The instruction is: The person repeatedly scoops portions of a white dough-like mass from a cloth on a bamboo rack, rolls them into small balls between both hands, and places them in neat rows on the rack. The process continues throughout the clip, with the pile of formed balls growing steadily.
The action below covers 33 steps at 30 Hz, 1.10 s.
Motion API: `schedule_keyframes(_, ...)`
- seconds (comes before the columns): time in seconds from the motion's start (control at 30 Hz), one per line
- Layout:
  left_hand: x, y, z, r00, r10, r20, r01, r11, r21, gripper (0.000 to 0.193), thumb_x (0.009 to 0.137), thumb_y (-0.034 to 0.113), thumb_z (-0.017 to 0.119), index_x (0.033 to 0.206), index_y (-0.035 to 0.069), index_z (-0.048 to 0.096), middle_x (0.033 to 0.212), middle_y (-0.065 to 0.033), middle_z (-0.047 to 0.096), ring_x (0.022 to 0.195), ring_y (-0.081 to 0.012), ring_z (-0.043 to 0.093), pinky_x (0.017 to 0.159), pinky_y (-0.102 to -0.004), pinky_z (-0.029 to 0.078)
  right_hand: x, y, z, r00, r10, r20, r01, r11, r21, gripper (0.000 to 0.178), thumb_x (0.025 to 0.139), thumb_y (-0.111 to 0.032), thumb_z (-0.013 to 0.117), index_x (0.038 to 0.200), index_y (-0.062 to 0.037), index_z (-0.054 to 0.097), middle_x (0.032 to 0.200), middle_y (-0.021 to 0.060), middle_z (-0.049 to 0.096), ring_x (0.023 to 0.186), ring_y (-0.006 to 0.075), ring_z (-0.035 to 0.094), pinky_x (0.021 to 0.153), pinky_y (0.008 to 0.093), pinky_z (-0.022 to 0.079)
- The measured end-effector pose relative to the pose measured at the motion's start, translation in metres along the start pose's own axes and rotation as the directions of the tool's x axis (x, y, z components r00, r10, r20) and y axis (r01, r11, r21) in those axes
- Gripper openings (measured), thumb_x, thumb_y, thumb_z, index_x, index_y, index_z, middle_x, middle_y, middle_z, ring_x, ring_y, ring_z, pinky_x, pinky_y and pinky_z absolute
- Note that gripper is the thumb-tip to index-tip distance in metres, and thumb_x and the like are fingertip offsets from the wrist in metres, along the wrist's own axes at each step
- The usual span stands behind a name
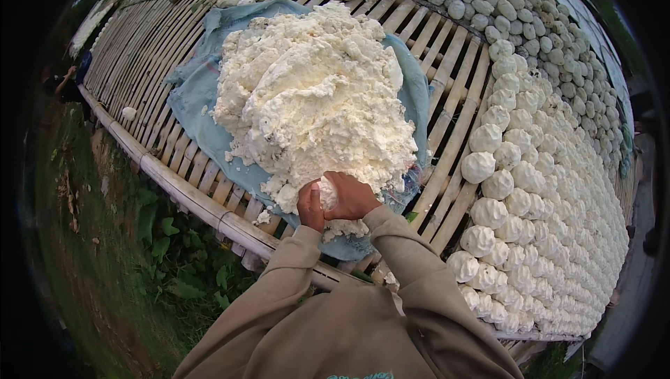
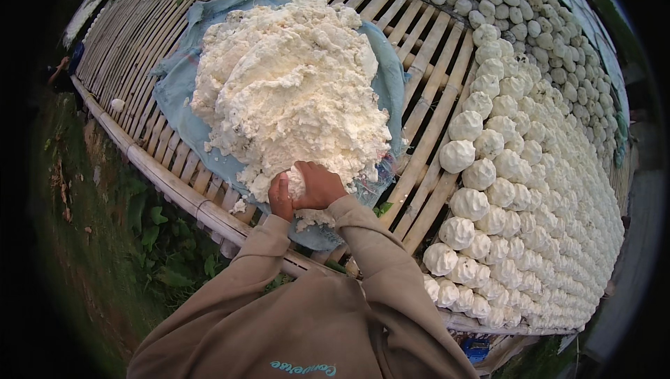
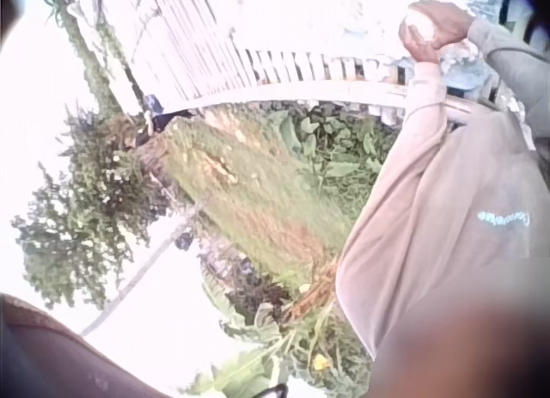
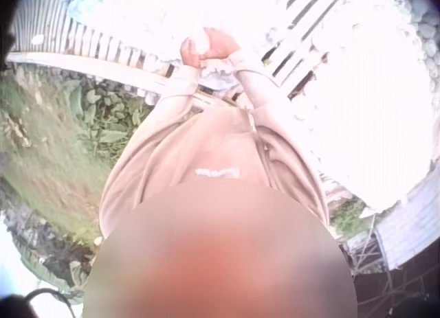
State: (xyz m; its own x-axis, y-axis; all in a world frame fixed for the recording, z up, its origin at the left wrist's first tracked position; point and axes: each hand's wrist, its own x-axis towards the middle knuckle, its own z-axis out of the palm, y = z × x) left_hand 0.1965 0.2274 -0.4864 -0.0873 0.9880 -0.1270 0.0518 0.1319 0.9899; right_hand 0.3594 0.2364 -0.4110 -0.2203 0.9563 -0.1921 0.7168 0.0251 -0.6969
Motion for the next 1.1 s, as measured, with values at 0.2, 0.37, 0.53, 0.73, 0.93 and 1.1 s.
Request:
schedule_keyframes(0.2, 0.000, 0.029, 0.036, 0.921, -0.390, 0.008, 0.306, 0.710, -0.634, 0.045, 0.112, 0.039, 0.047, 0.130, 0.003, 0.067, 0.122, -0.0096, 0.070, 0.110, -0.0227, 0.066, 0.097, -0.0353, 0.052, -0.011, -0.020, 0.025, 0.924, 0.324, -0.202, -0.152, 0.798, 0.584, 0.079, 0.086, -0.038, 0.073, 0.152, -0.0008, 0.050, 0.149, 0.0260, 0.054, 0.140, 0.0410, 0.051, 0.117, 0.0442, 0.041)
schedule_keyframes(0.37, 0.012, 0.092, 0.018, 0.852, -0.372, 0.368, 0.486, 0.304, -0.819, 0.064, 0.107, 0.059, 0.043, 0.143, 0.009, 0.061, 0.140, -0.0107, 0.066, 0.130, -0.0293, 0.063, 0.110, -0.0487, 0.051, -0.028, -0.077, -0.074, 0.953, 0.203, -0.224, -0.014, 0.769, 0.639, 0.066, 0.099, -0.033, 0.068, 0.153, 0.0011, 0.050, 0.158, 0.0226, 0.047, 0.145, 0.0354, 0.048, 0.121, 0.0413, 0.037)
schedule_keyframes(0.53, 0.017, 0.118, 0.024, 0.846, -0.343, 0.407, 0.481, 0.163, -0.862, 0.063, 0.101, 0.060, 0.050, 0.147, 0.019, 0.060, 0.146, -0.0074, 0.064, 0.135, -0.0304, 0.060, 0.113, -0.0529, 0.049, -0.012, -0.105, -0.077, 0.711, 0.107, -0.695, 0.134, 0.950, 0.283, 0.037, 0.103, -0.022, 0.061, 0.132, 0.0016, 0.063, 0.135, 0.0232, 0.065, 0.127, 0.0430, 0.059, 0.108, 0.0492, 0.046)
schedule_keyframes(0.73, 0.024, 0.104, 0.034, 0.785, -0.194, 0.589, 0.620, 0.249, -0.744, 0.058, 0.103, 0.060, 0.053, 0.146, 0.021, 0.060, 0.147, -0.0072, 0.061, 0.139, -0.0286, 0.056, 0.115, -0.0517, 0.046, -0.004, -0.077, -0.055, 0.677, -0.054, -0.734, 0.047, 0.998, -0.030, 0.033, 0.103, -0.025, 0.060, 0.126, -0.0019, 0.067, 0.133, 0.0228, 0.065, 0.121, 0.0409, 0.062, 0.104, 0.0468, 0.048)
schedule_keyframes(0.93, -0.003, 0.098, 0.039, 0.685, -0.128, 0.717, 0.727, 0.056, -0.684, 0.064, 0.104, 0.051, 0.057, 0.158, 0.017, 0.047, 0.159, -0.0062, 0.049, 0.150, -0.0252, 0.043, 0.121, -0.0431, 0.040, -0.029, -0.076, -0.075, 0.616, -0.066, -0.785, 0.037, 0.998, -0.055, 0.033, 0.097, -0.030, 0.069, 0.121, -0.0075, 0.071, 0.129, 0.0223, 0.067, 0.116, 0.0396, 0.065, 0.099, 0.0486, 0.049)
schedule_keyframes(1.1, -0.026, 0.105, 0.052, 0.676, -0.105, 0.729, 0.737, 0.103, -0.668, 0.073, 0.104, 0.063, 0.051, 0.157, 0.014, 0.046, 0.158, -0.0097, 0.050, 0.146, -0.0286, 0.048, 0.123, -0.0438, 0.038, -0.052, -0.071, -0.084, 0.732, 0.078, -0.677, -0.115, 0.993, -0.010, 0.033, 0.098, -0.032, 0.069, 0.121, -0.0087, 0.073, 0.131, 0.0176, 0.068, 0.124, 0.0380, 0.062, 0.106, 0.0507, 0.045)
